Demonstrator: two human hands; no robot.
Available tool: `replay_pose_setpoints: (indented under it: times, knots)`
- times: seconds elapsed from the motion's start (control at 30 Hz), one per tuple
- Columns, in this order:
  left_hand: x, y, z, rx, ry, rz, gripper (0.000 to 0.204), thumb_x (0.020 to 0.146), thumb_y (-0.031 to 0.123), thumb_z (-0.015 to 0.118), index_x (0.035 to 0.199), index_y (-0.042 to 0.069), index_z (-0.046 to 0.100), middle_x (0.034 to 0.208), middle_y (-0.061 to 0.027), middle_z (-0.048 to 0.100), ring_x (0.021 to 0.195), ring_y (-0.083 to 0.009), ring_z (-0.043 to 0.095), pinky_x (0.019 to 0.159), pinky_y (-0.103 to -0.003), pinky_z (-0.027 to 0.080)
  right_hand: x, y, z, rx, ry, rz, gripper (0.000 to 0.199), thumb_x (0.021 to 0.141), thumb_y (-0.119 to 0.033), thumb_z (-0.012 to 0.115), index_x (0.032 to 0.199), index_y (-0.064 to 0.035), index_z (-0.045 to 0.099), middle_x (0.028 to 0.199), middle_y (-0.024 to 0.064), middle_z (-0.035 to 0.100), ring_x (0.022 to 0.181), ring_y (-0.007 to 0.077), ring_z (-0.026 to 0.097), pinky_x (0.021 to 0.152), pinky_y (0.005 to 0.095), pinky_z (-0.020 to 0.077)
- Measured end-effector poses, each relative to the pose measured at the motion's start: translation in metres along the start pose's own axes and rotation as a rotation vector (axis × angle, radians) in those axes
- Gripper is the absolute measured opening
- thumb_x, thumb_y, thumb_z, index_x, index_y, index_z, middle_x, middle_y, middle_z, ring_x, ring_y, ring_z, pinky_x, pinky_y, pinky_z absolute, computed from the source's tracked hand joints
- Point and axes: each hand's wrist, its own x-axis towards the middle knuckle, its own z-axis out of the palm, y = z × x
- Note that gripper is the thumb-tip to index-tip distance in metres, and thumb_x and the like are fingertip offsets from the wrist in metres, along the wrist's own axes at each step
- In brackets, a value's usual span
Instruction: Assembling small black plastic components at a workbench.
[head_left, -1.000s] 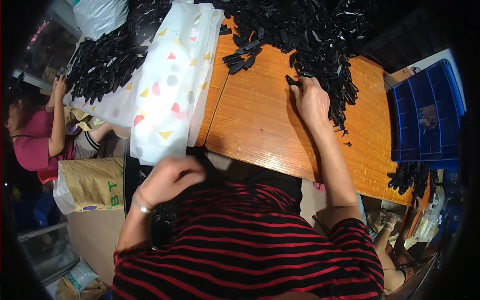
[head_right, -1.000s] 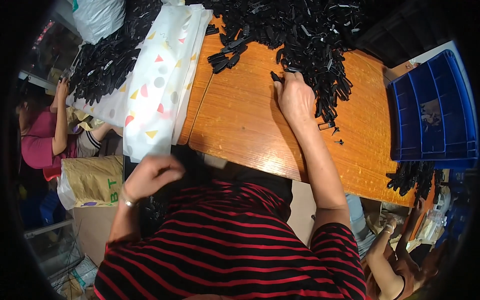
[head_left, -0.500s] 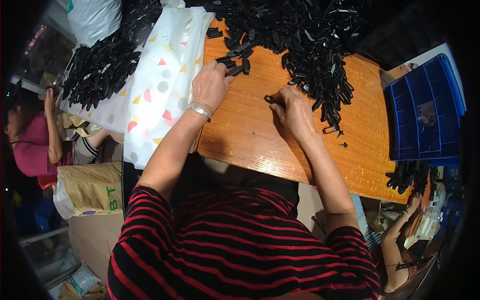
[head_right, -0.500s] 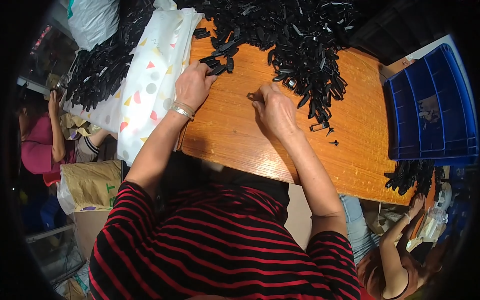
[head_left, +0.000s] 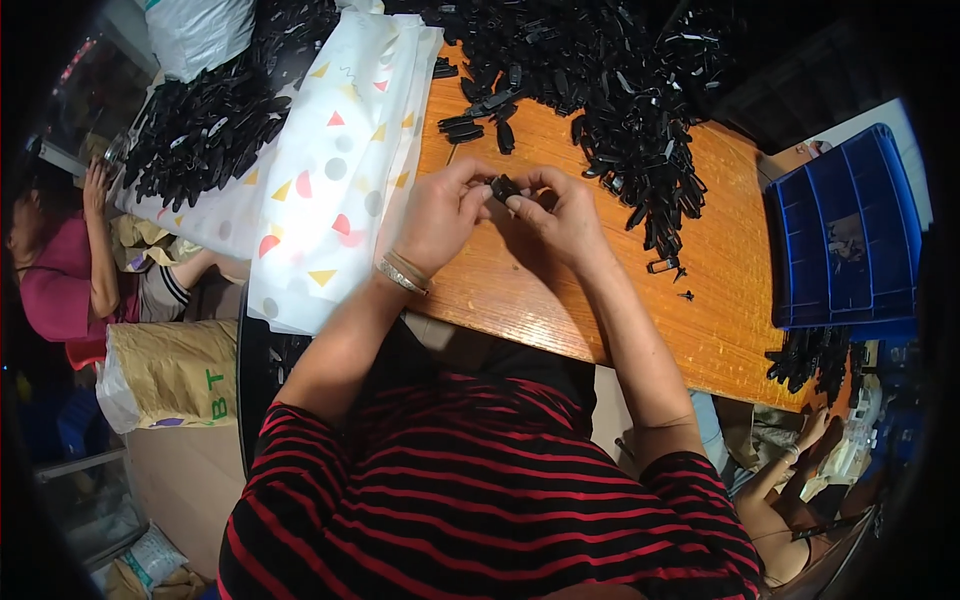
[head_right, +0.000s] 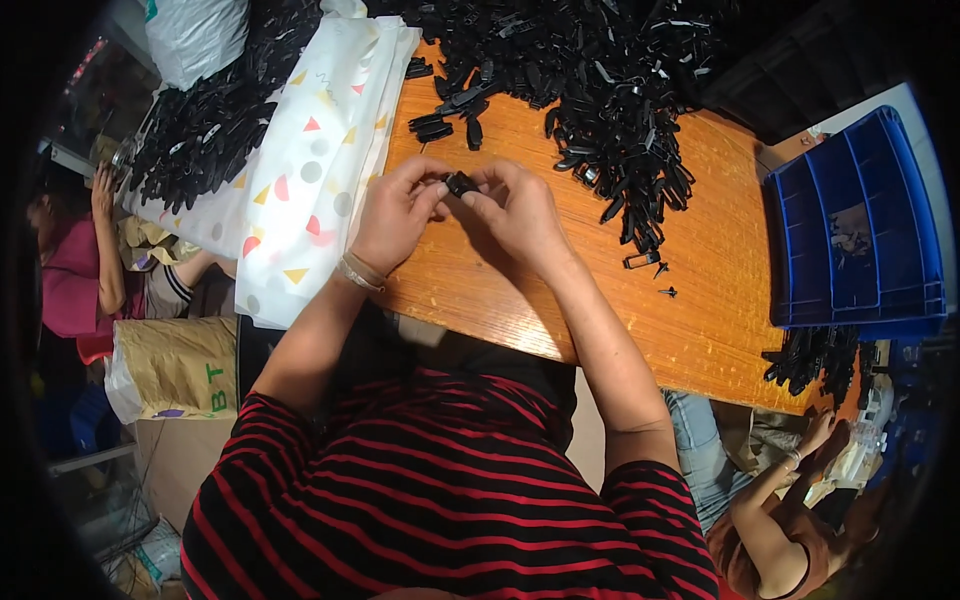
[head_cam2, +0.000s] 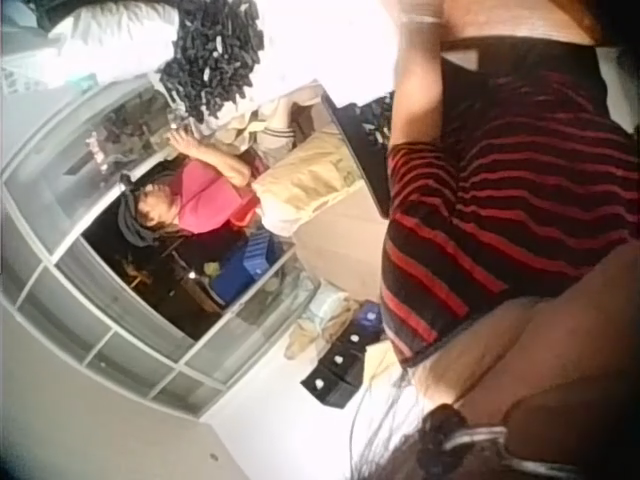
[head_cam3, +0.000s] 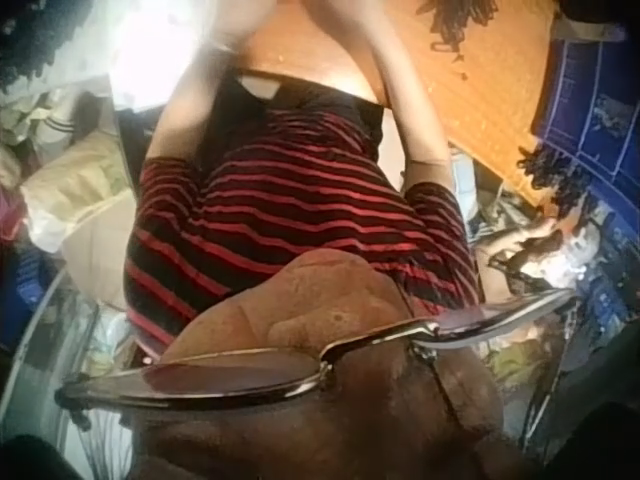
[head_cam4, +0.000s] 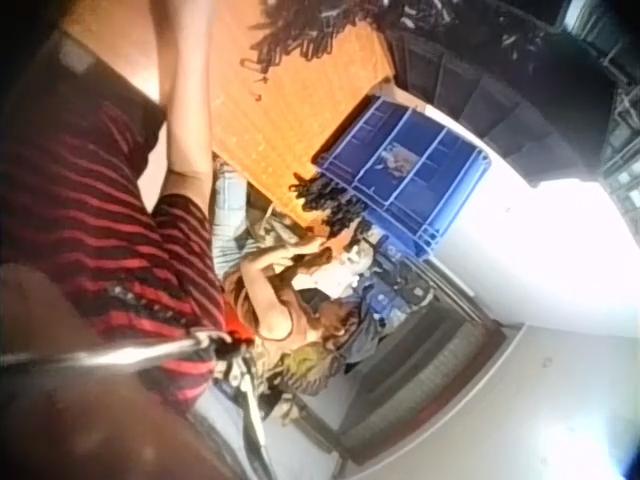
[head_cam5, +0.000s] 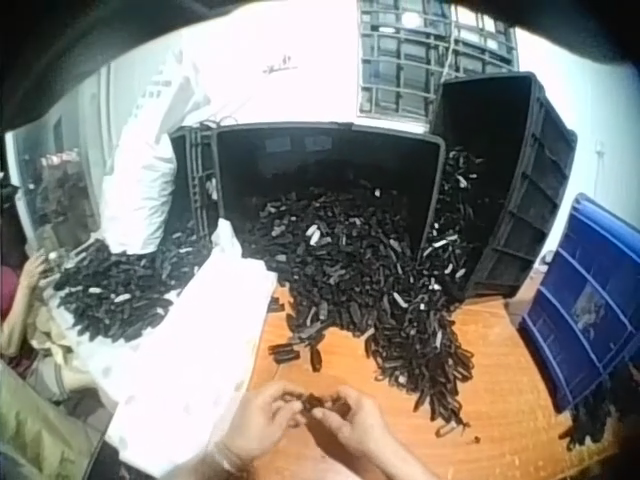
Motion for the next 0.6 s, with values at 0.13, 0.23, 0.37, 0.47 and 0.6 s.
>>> replay_pose_setpoints:
  times: [0.13,0.23,0.37,0.47,0.6]
  knots:
    - [-0.012,-0.001,0.012,-0.694,0.007,-0.295,0.023,0.092,-0.003,0.056,0.115,-0.002,0.055,0.101,-0.0077,0.063,0.087,-0.0098,0.062,0.075,-0.022,0.052,-0.02,-0.003,0.021,0.246,0.111,0.111,0.018,0.086,-0.005,0.069,0.1,0.002,0.062,0.08,0.001,0.062,0.071,0.0053,0.057,0.059,0.0203,0.0458]
    - [-0.019,-0.001,0.02,-0.863,0.07,-0.224,0.03,0.091,-0.002,0.058,0.121,-0.005,0.05,0.107,-0.0103,0.062,0.088,-0.0109,0.062,0.079,-0.023,0.052,-0.028,-0.012,0.022,0.333,0.197,0.095,0.019,0.088,-0.006,0.068,0.103,0.0022,0.061,0.08,0.0015,0.062,0.071,0.0052,0.058,0.059,0.0192,0.0455]
    - [-0.022,-0.001,0.029,-0.932,0.119,-0.283,0.029,0.091,0.0,0.061,0.118,-0.004,0.054,0.103,-0.0083,0.064,0.088,-0.0096,0.062,0.08,-0.023,0.051,-0.032,-0.014,0.026,0.479,0.273,0.035,0.02,0.089,-0.006,0.067,0.105,0.0022,0.06,0.082,0.0023,0.063,0.068,0.0051,0.058,0.058,0.0189,0.0457]
    - [-0.023,-0.001,0.028,-1.0,0.079,-0.356,0.025,0.092,0.003,0.062,0.116,-0.004,0.057,0.099,-0.0065,0.066,0.086,-0.0091,0.062,0.079,-0.022,0.051,-0.039,-0.011,0.023,0.255,0.239,0.011,0.02,0.088,-0.006,0.068,0.105,0.0019,0.061,0.084,0.0036,0.063,0.068,0.0057,0.059,0.058,0.0199,0.0464]
    - [-0.027,0.005,0.025,-0.872,0.061,-0.253,0.024,0.094,0.007,0.06,0.114,-0.004,0.059,0.095,-0.0048,0.067,0.083,-0.008,0.062,0.076,-0.022,0.05,-0.04,-0.024,0.016,0.122,0.253,-0.039,0.018,0.086,-0.005,0.068,0.103,0.0015,0.063,0.084,0.0044,0.062,0.066,0.0072,0.059,0.058,0.0214,0.0469]
